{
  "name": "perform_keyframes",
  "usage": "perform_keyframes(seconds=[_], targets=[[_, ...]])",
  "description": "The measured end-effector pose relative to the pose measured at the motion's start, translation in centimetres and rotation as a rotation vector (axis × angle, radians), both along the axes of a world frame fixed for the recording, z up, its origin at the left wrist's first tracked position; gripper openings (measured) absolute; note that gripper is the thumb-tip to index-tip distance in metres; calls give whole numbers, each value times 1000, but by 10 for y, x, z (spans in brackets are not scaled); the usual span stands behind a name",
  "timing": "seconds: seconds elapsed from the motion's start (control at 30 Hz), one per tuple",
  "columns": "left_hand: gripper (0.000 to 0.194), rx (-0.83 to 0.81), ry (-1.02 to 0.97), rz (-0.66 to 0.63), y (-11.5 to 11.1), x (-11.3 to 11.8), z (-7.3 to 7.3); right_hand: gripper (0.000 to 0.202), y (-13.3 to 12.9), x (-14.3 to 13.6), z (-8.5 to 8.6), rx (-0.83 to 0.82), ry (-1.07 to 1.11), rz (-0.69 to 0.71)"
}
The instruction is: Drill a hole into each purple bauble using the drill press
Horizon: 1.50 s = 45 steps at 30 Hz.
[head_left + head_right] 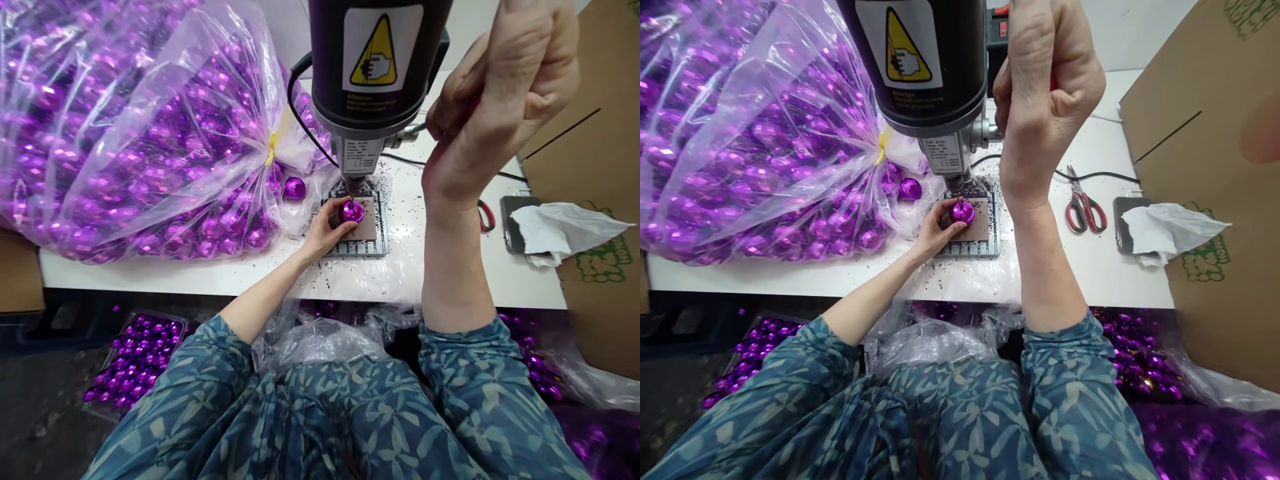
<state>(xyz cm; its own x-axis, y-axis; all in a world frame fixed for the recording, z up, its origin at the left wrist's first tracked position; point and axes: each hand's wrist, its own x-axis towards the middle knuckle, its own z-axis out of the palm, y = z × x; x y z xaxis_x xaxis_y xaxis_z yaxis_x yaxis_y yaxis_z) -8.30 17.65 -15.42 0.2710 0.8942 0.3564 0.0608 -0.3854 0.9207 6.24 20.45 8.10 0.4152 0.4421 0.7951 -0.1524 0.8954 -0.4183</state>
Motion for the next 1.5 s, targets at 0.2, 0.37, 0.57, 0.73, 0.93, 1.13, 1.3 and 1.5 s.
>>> perform_keyframes(seconds=[0.2,0.37,0.57,0.73,0.93,1.13,1.3,1.5], targets=[[62,-18,-4,31,1,3,-1,46,-3,1,-10,57,-21,-48],[61,-9,17,40,0,3,-1,33,-13,1,-26,110,-53,-120],[61,11,-3,21,0,3,-1,69,-21,-4,-34,32,-76,-343],[65,13,-3,6,-2,2,0,73,-15,-1,-44,136,-30,-335],[65,6,-45,17,0,3,-3,72,-11,7,-65,159,-43,-355],[60,22,-21,7,0,3,-4,69,-4,10,-79,197,-44,-411],[64,-51,-70,23,-1,4,1,69,-9,10,-87,216,-62,-390],[59,-30,-9,115,-4,6,3,75,-24,-1,-62,139,-53,-346]])
